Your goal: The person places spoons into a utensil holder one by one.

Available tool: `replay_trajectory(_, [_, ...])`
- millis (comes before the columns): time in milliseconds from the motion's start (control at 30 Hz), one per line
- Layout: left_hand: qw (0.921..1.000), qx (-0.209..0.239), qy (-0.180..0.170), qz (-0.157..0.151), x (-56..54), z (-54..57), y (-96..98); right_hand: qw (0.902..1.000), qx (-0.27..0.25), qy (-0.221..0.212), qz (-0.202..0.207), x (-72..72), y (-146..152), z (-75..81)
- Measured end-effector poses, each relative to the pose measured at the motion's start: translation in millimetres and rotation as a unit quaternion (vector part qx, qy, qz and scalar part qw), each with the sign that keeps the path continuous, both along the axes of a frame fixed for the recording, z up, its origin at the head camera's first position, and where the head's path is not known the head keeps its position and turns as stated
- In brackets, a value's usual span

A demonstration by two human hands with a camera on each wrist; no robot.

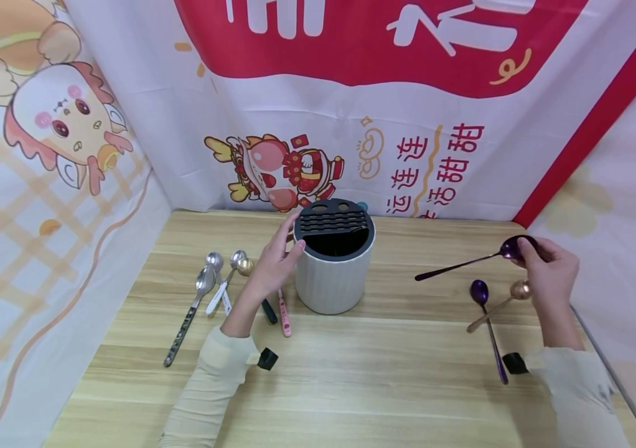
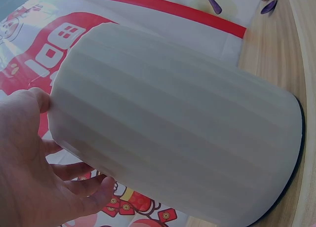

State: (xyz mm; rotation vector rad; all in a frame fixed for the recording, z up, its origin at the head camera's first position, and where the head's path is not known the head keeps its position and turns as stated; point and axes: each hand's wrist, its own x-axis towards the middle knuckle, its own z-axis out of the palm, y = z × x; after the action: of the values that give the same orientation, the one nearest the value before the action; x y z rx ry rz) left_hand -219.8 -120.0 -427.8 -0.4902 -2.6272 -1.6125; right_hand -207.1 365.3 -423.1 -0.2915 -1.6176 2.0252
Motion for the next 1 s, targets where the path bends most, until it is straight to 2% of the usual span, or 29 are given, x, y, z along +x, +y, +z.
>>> replay_trajectory(233, [1.0000,-0.005,-0.005,0.006,-0.2,-0.7,-0.4,0.9995,0.028,0.017,-0.001,2.2,-6.9,7.4])
replay_trajectory(833, [1.0000,-0.003,0.000,0.003,-0.3,-1.0,0.1,0.9964,-0.016,0.081,0.021,3.6,-24.2,26.2])
replay_trajectory(1000, [1.0000,-0.006,-0.001,0.005,0.2,-0.8,0.5,0.9967,-0.033,0.073,0.015,5.3,-27.6,32.6])
